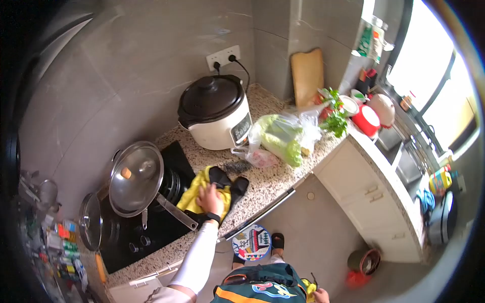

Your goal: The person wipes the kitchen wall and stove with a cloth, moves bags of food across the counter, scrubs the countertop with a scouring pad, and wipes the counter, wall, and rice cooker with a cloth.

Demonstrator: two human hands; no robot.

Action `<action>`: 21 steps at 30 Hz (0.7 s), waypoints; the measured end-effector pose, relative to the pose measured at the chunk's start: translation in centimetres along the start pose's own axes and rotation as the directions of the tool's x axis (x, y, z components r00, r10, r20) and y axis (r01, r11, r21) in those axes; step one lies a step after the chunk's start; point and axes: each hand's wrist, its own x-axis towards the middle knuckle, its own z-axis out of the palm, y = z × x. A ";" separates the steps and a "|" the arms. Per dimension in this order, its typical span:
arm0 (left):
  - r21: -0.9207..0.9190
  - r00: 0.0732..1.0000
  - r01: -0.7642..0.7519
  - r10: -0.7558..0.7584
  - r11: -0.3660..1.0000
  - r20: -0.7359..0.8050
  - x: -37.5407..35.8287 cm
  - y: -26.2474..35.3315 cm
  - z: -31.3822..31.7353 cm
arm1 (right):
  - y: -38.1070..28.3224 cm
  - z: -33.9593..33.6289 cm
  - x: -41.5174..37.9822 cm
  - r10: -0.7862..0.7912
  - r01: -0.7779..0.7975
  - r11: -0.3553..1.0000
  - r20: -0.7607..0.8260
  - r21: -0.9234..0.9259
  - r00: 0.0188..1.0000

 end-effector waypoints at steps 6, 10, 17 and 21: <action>-0.093 0.992 -0.092 0.099 0.991 0.073 -7.5 5.4 -0.3 | -8.1 -8.3 10.0 -0.021 0.019 0.992 0.018 0.123 1.000; -0.099 0.990 -0.095 0.105 0.991 0.099 -9.6 5.4 -0.8 | -17.6 -8.5 12.0 -0.160 0.164 0.986 0.128 -0.021 0.979; -0.109 0.982 -0.052 0.070 0.993 0.174 -6.4 4.8 -0.5 | -26.4 -4.2 17.0 -0.427 0.448 0.889 0.187 -0.090 0.885; -0.215 0.978 -0.004 0.049 0.977 0.202 -4.4 3.4 0.0 | -26.6 -1.6 19.2 -0.497 0.533 0.846 0.328 -0.024 0.804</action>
